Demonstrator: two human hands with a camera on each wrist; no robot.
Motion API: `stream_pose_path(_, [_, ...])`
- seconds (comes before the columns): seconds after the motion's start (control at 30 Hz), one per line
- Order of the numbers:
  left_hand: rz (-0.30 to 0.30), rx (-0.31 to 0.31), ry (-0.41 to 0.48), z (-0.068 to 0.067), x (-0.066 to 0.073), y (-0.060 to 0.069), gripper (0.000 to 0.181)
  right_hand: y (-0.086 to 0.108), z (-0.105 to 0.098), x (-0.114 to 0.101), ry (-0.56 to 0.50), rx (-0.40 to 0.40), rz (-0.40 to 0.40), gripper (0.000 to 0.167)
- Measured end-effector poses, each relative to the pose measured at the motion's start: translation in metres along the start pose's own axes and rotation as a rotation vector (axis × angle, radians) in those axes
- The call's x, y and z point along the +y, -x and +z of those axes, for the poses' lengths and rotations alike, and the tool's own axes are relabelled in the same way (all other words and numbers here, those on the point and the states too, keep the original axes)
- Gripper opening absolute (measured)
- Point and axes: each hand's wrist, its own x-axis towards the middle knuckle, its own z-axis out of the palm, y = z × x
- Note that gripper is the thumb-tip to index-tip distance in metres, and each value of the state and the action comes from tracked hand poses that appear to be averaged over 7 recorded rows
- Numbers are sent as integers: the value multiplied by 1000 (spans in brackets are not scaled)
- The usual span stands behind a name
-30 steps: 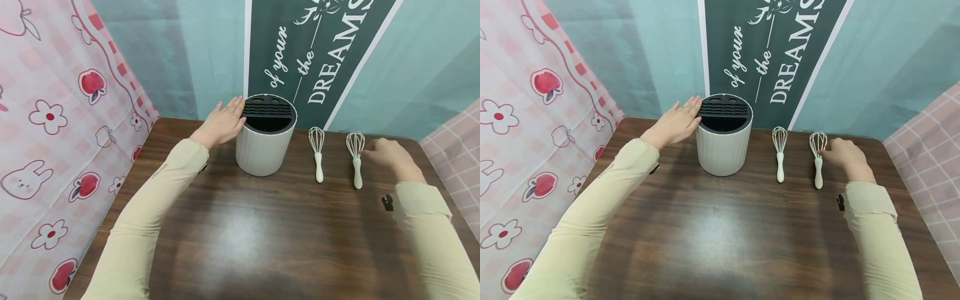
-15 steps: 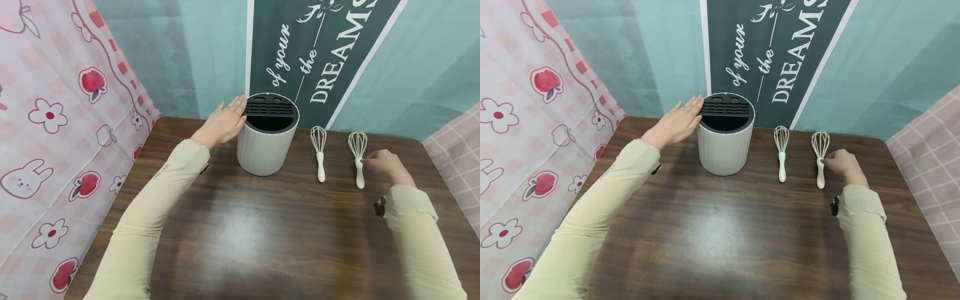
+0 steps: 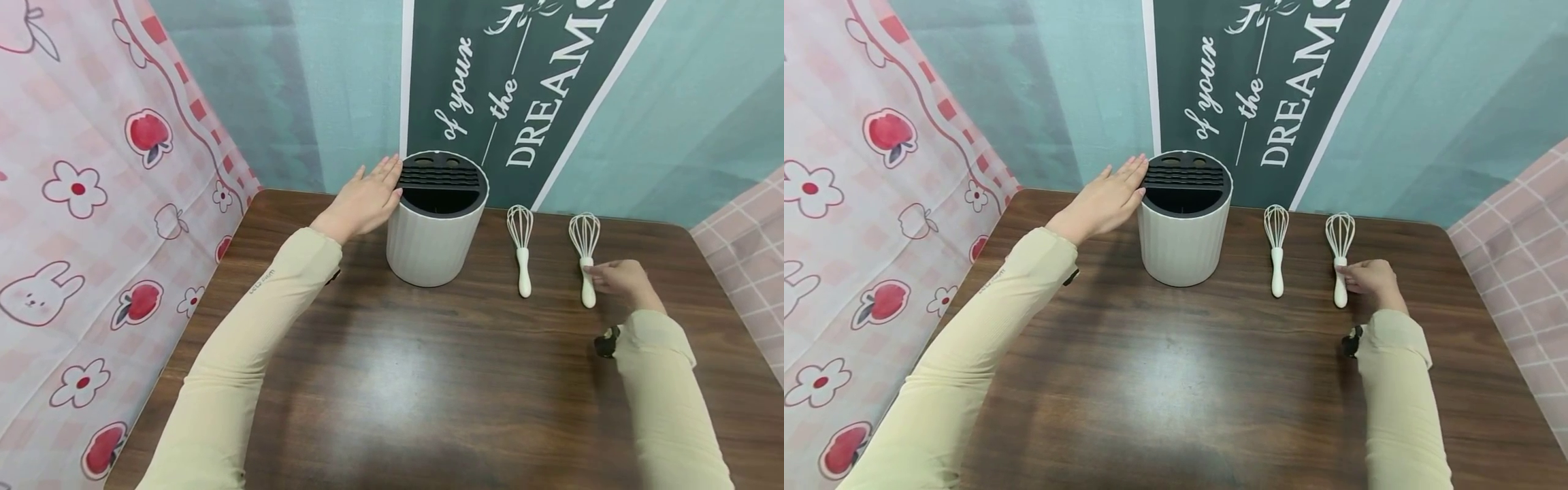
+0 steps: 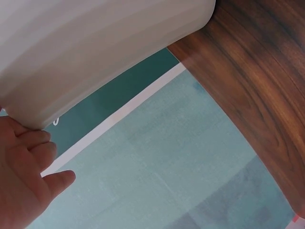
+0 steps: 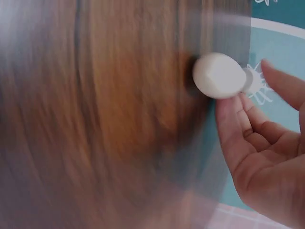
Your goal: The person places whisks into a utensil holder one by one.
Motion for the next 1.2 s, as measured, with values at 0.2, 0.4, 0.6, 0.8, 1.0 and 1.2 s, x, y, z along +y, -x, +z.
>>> stream_pose_path(0.2, [3,-8,14,-2,-1,1,57,3,9,6,-398,56,97,31])
stream_pose_path(0.4, [-5,-20,19,-4,-4,4,57,1,18,4,-473,114,76,17])
stream_pose_path(0.6, [2,-22,14,-3,-4,3,57,-2,23,7,-307,184,120,22])
stream_pose_path(0.8, [7,-30,5,-2,0,2,57,1,21,11,-313,172,127,19])
stream_pose_path(1.0, [3,-29,-3,-3,0,1,57,0,21,12,-315,181,118,20])
stream_pose_path(1.2, [5,-23,-1,-4,-1,1,57,-1,21,14,-262,181,103,20])
